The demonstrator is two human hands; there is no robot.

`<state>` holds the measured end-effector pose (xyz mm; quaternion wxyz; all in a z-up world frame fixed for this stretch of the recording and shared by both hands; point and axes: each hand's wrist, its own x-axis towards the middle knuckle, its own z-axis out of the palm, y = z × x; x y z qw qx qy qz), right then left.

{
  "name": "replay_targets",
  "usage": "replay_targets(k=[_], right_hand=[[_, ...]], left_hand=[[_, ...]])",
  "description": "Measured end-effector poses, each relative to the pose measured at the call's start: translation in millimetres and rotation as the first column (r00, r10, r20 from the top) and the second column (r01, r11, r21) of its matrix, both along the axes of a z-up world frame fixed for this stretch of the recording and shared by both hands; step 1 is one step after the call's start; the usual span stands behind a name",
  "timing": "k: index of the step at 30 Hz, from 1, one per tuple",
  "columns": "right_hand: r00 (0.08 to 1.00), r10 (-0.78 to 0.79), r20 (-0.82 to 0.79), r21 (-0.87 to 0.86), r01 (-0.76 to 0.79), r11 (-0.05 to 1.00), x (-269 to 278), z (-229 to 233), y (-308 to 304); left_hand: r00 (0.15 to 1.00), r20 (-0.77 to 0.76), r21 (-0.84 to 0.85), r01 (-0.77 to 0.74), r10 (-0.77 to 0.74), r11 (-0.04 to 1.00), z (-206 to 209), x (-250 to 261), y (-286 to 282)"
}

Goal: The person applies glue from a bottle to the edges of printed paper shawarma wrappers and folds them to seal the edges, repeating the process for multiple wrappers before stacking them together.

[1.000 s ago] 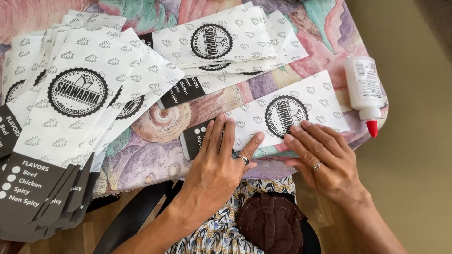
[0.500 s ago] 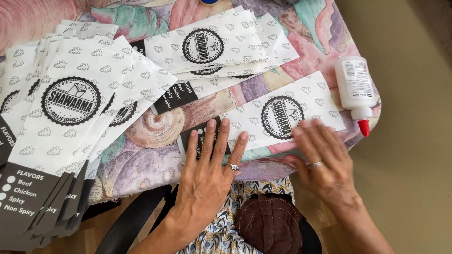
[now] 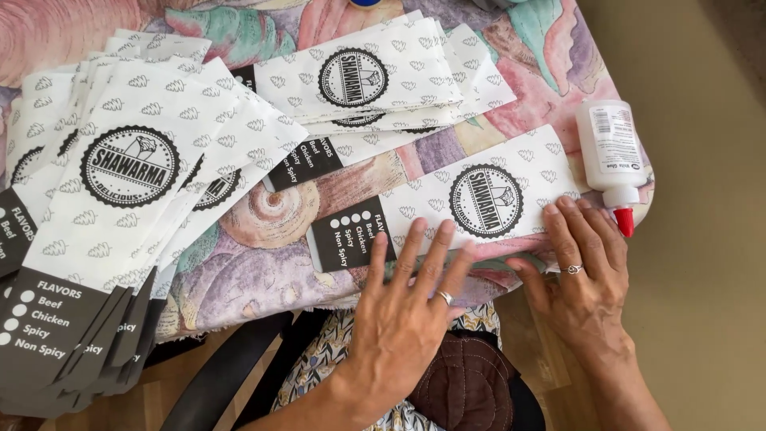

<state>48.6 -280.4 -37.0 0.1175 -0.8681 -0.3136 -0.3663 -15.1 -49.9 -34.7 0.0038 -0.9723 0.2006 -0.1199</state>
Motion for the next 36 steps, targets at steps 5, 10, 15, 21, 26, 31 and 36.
replay_targets(k=[5, 10, 15, 21, 26, 31, 36], right_hand=[[0.999, -0.01, -0.05, -0.011, 0.01, 1.0, -2.6, 5.7, -3.5], [0.99, -0.108, -0.095, -0.036, 0.105, 0.994, -9.4, 31.9, 15.6], [0.249, 0.792, -0.558, 0.806, -0.063, 0.588, -19.6, 72.1, 78.4], [0.179, 0.922, -0.343, 0.905, 0.325, 0.274, 43.4, 68.4, 69.9], [0.599, 0.364, -0.713, 0.596, 0.243, 0.766, 47.5, 68.8, 57.1], [0.846, -0.01, -0.533, -0.207, -0.119, 0.971, 26.3, 41.5, 60.3], [0.876, -0.086, -0.475, -0.258, -0.045, 0.965, 26.2, 36.1, 60.9]], left_hand=[[0.994, 0.041, 0.075, -0.104, 0.101, 0.992, 7.8, -3.0, 27.3], [0.994, 0.039, 0.068, -0.106, 0.104, 0.992, 14.7, -12.3, 52.8], [0.996, 0.036, -0.035, -0.085, 0.086, 0.996, 20.1, -22.8, 70.5], [0.994, 0.033, 0.015, -0.107, 0.106, 0.994, 17.2, -23.3, 73.9], [0.991, 0.07, -0.069, -0.11, 0.114, 0.992, 25.5, -19.8, 64.0], [0.975, 0.041, -0.143, -0.211, 0.218, 0.967, 33.0, -4.0, 35.8], [0.966, -0.047, -0.056, -0.255, 0.253, 0.965, 20.5, 26.0, 1.4]])
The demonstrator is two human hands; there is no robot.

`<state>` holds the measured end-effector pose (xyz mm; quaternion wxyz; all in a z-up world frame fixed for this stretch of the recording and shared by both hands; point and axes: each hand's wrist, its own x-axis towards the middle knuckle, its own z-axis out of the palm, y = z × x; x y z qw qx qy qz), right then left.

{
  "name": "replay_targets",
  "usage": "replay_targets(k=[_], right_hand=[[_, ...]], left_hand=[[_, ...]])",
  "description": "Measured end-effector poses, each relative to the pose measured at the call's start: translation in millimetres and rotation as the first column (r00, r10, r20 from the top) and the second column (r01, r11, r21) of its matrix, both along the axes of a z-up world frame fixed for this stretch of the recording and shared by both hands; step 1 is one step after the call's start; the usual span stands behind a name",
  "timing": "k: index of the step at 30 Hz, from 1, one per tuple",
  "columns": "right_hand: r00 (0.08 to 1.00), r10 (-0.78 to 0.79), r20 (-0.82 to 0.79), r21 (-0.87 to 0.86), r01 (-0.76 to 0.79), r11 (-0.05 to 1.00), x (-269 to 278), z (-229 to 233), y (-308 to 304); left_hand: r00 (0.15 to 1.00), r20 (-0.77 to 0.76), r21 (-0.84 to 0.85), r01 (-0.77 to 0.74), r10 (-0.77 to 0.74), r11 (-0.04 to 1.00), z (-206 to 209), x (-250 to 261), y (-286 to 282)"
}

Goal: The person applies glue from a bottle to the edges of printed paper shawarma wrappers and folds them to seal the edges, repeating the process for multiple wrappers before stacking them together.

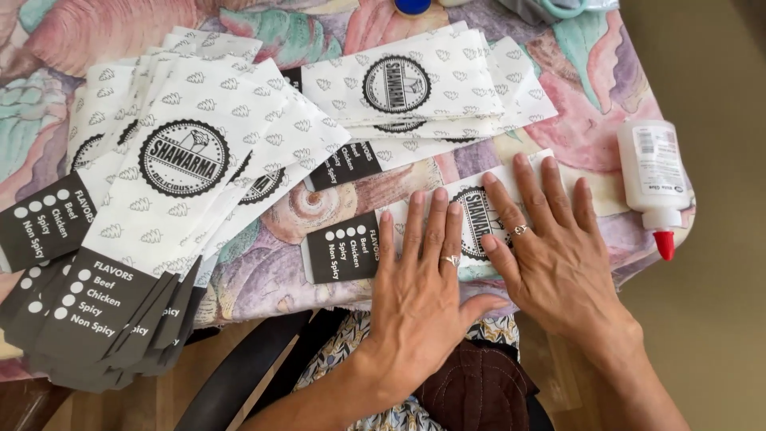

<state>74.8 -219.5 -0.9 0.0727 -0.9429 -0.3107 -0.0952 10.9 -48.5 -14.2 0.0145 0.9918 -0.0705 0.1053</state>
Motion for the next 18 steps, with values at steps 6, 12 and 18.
replay_targets(k=[6, 12, 18], right_hand=[[1.0, -0.022, 0.011, 0.012, 0.022, 1.0, 2.1, 5.0, 0.7], [0.996, 0.001, -0.092, -0.014, -0.002, 1.0, 3.2, 10.3, -1.8], [0.986, 0.169, -0.006, 0.023, -0.169, 0.985, 42.8, 77.5, -0.6]], left_hand=[[0.994, 0.084, 0.131, -0.083, 0.073, 0.988, -1.3, -14.3, 54.8], [0.977, 0.043, 0.123, -0.215, 0.211, 0.969, -3.1, -36.8, 83.8], [0.992, 0.126, 0.01, 0.0, -0.001, 1.0, 3.2, -29.4, 50.3]])
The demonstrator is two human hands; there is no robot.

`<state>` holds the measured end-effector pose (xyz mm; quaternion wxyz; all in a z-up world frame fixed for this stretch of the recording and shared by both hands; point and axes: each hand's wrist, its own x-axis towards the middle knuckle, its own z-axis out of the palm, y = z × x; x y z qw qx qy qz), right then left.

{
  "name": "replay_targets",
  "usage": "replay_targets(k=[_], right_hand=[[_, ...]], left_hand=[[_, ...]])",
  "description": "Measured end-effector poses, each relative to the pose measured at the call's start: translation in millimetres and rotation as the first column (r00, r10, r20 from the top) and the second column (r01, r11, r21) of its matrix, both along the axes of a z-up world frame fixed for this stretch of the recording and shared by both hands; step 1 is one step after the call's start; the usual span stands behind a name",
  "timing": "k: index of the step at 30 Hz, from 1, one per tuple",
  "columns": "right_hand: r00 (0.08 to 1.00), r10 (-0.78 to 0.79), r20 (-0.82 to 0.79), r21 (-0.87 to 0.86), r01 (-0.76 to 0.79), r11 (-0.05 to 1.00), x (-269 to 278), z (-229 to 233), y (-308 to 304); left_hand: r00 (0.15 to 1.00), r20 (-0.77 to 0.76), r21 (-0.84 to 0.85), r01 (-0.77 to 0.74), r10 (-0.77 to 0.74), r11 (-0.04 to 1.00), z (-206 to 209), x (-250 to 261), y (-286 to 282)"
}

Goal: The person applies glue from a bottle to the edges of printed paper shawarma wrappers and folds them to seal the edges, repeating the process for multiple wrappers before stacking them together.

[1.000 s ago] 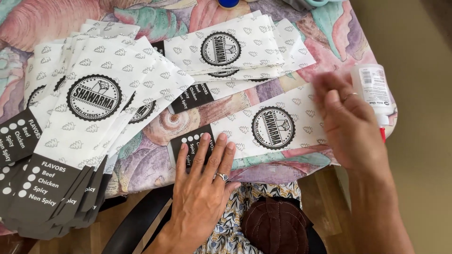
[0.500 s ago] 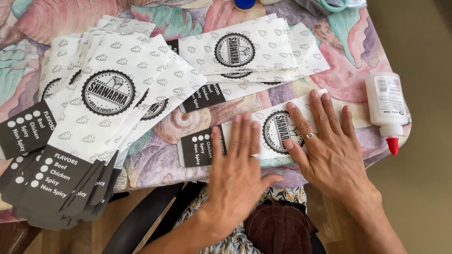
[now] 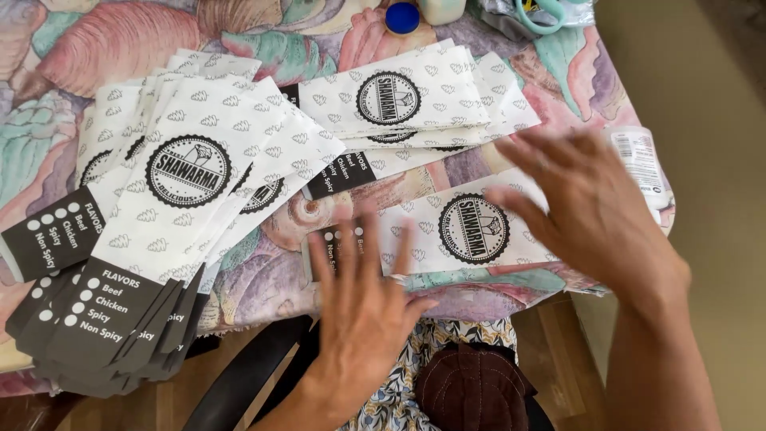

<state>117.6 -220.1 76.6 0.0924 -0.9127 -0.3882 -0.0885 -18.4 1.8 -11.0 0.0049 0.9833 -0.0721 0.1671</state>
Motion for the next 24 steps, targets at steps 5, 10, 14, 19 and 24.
replay_targets(k=[5, 10, 14, 19, 24], right_hand=[[0.98, 0.183, 0.074, 0.08, -0.189, 0.979, 61.1, -10.6, 55.4], [0.94, 0.342, 0.012, 0.087, -0.342, 0.936, 82.8, -42.8, 79.9], [0.916, 0.33, 0.227, 0.044, -0.348, 0.937, 56.4, -50.7, 55.1], [0.959, 0.241, 0.151, 0.017, -0.246, 0.969, -8.3, -34.8, -7.2], [0.965, 0.244, 0.091, 0.093, -0.252, 0.963, -47.6, -34.1, -34.6]], left_hand=[[0.956, 0.114, -0.277, 0.293, -0.272, 0.915, 18.4, -11.2, 0.4], [0.921, 0.236, -0.316, 0.373, -0.308, 0.872, 68.2, -25.7, 71.0], [0.929, 0.266, -0.33, -0.163, 0.258, 0.93, 70.8, -36.4, 156.5], [0.839, 0.218, -0.291, -0.432, 0.499, 0.854, 65.0, -22.0, 199.8], [0.855, 0.385, 0.095, -0.411, 0.347, 0.907, 62.0, -15.0, 154.7]])
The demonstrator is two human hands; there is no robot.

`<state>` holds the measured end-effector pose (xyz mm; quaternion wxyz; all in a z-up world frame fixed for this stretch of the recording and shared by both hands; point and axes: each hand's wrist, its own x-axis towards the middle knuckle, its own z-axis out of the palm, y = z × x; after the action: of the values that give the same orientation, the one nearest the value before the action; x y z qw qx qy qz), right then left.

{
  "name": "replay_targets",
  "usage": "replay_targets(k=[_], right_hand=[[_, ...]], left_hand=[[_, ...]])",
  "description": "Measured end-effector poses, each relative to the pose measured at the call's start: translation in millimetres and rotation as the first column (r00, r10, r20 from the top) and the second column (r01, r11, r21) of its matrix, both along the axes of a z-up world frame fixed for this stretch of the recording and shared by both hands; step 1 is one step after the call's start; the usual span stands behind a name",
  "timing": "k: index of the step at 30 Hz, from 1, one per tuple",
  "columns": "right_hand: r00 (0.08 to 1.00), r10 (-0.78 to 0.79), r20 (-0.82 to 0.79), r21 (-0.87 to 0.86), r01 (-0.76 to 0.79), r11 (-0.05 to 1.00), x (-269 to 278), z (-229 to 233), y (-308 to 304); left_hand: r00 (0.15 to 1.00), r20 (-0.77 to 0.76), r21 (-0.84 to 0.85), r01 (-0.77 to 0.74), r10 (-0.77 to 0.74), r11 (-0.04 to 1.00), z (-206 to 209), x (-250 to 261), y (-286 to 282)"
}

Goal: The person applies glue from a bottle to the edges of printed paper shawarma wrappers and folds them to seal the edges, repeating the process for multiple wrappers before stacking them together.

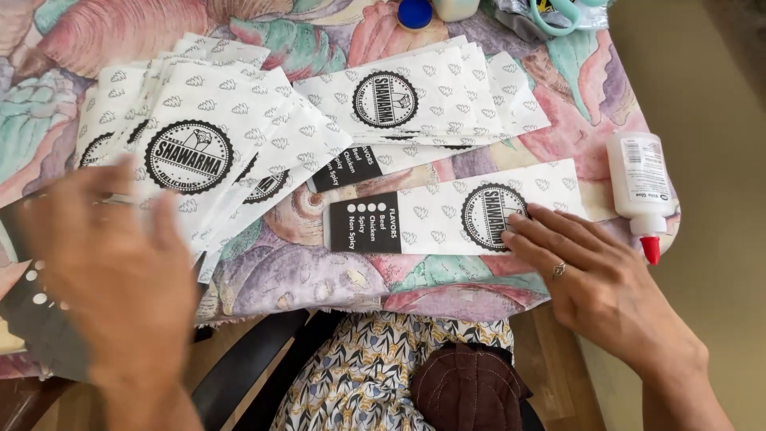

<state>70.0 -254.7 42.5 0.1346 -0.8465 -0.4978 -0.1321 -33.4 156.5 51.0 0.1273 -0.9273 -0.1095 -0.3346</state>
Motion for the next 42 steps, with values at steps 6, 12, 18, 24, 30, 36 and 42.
replay_targets(k=[6, 12, 18, 24, 30, 36, 42], right_hand=[[0.821, -0.517, 0.241, 0.202, 0.479, 0.854, 20.3, -13.7, -65.3], [0.311, -0.695, -0.649, -0.049, 0.894, 0.445, 42.3, 4.0, -78.9], [0.514, 0.011, -0.858, 0.509, 0.847, 0.156, 34.5, -43.7, -131.6], [0.772, -0.058, -0.633, 0.735, 0.623, 0.268, 9.9, -74.0, -138.9], [0.843, -0.024, -0.537, 0.83, 0.533, 0.168, -0.5, -65.9, -79.0], [0.79, -0.072, -0.609, 0.784, 0.613, 0.097, 4.5, -73.8, -96.5], [0.808, -0.072, -0.585, 0.809, 0.587, 0.012, 7.2, -83.1, -110.6]], left_hand=[[0.632, -0.073, -0.402, 0.689, -0.772, 0.603, -27.5, 32.2, -120.7], [0.593, -0.17, -0.415, 0.681, -0.787, 0.603, -44.2, 52.5, -122.0], [0.605, -0.132, -0.332, 0.719, -0.785, 0.61, -33.9, 56.1, -131.2], [0.608, -0.148, -0.467, 0.652, -0.78, 0.597, -32.9, 72.7, -128.2], [0.603, -0.354, -0.558, 0.478, -0.715, 0.679, -18.8, 86.8, -121.3], [0.591, -0.398, -0.624, 0.386, -0.702, 0.679, -8.3, 92.7, -117.7], [0.595, -0.375, -0.639, 0.39, -0.711, 0.663, -6.8, 95.3, -115.6]])
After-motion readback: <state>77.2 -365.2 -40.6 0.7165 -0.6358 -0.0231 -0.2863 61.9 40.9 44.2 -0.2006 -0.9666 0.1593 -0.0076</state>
